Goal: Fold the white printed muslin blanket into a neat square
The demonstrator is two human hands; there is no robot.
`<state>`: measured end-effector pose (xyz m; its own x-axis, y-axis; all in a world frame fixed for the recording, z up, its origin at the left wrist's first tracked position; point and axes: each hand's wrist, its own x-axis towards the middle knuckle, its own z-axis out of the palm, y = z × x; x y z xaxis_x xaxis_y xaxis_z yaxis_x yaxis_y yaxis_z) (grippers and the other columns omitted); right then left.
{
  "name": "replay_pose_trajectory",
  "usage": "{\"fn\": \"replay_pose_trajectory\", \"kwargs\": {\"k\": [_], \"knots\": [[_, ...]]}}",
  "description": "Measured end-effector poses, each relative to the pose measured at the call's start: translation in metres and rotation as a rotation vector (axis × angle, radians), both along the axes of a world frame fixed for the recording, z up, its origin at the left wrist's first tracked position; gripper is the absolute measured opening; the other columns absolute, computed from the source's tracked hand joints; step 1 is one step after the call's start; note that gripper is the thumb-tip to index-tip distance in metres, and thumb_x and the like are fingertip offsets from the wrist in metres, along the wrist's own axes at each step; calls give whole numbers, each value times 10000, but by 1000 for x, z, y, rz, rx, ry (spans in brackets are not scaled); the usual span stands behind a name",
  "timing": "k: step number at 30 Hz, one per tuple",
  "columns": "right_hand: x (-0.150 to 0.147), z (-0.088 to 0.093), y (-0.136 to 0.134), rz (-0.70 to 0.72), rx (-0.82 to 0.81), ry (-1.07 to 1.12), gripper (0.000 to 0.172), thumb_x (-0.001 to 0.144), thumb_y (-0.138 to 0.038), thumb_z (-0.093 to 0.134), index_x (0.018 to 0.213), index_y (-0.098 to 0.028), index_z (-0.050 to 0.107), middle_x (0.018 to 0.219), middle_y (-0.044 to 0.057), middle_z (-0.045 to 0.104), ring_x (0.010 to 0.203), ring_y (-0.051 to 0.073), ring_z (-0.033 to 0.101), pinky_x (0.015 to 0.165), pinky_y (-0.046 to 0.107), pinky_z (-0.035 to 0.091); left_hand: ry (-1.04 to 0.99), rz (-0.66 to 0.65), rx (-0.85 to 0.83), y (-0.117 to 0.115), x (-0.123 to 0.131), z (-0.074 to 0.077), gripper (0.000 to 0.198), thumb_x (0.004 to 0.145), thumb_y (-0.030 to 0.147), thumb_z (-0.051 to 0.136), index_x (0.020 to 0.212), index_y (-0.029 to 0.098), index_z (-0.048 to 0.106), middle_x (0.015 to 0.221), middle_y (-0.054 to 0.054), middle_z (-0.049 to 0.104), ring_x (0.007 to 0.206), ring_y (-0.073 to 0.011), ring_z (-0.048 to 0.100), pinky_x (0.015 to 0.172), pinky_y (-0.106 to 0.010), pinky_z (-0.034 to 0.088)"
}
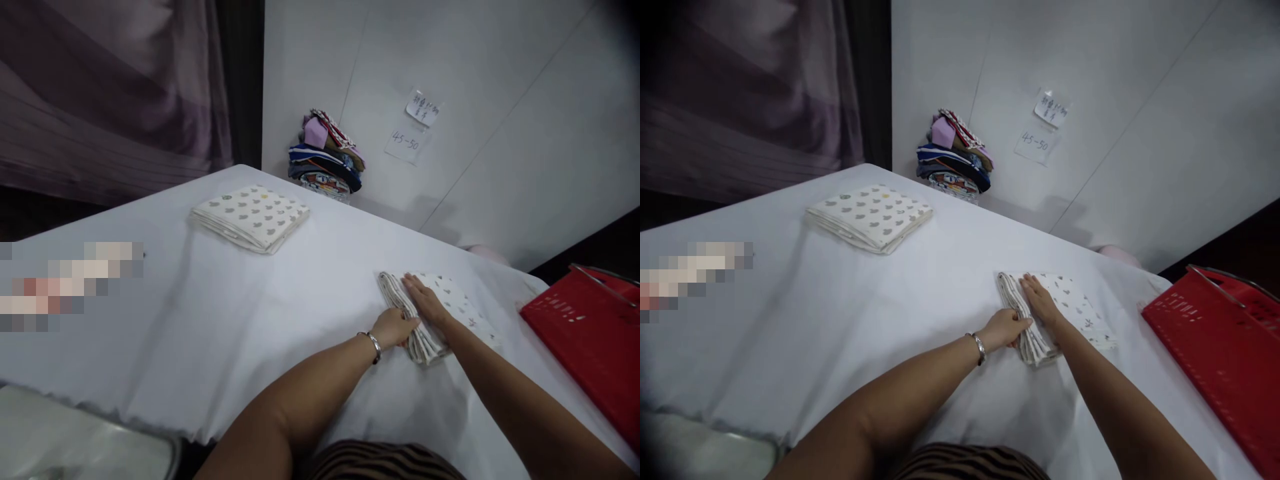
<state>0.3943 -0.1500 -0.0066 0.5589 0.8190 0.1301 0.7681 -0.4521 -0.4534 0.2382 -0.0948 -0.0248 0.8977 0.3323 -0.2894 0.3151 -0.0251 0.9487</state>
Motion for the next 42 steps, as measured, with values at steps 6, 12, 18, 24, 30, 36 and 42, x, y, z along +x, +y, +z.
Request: {"fn": "replay_pose_trajectory", "kwargs": {"k": [6,12,18,24,30,36,42], "knots": [[-44,40,5,-94,-217,-30,518,747,-540,522,1071,-152,638,969,94,656,877,234,603,783,328,451,-45,40,10,-3,-2,5,292,752,417,515,724,141,604,597,-46,622,456,-151,576,450,-239,434],[-50,44,14,-57,-497,-101,691,690,-514,605,1245,-112,520,1133,158,603,1008,276,564,854,338,406,-79,64,-119,-5,2,3,184,697,321,573,668,140,582,506,-12,552,434,-145,540,429,-238,413],[-36,43,16,-44,-538,-96,589,671,-306,602,1219,-104,531,1007,135,648,907,247,586,756,293,407,-18,46,-325,-2,-4,21,57,672,170,541,619,153,530,411,41,469,365,-107,463,377,-205,355],[-27,45,3,38,-357,33,275,669,-200,515,907,-148,643,741,34,637,672,158,546,587,237,355,46,93,-287,23,-6,28,63,673,122,545,644,118,600,563,-8,611,391,-92,507,384,-191,357],[-21,40,-6,65,-192,274,228,671,-271,522,827,-149,634,645,-11,568,586,125,466,534,233,325,49,321,-203,52,10,21,200,792,199,495,907,109,631,864,-55,680,444,-46,525,430,-162,388],[-14,32,-8,97,-83,440,276,657,-300,550,866,-142,639,676,-9,577,621,131,486,565,237,360,49,405,-24,59,35,17,131,735,209,563,765,119,655,756,-51,681,510,-97,565,481,-193,395],[-13,32,-12,101,-70,452,267,698,-342,553,863,-153,645,742,1,623,681,154,542,599,242,412,-8,501,162,61,35,10,137,698,198,598,809,154,665,860,-48,684,800,-145,601,671,-204,416]]}}
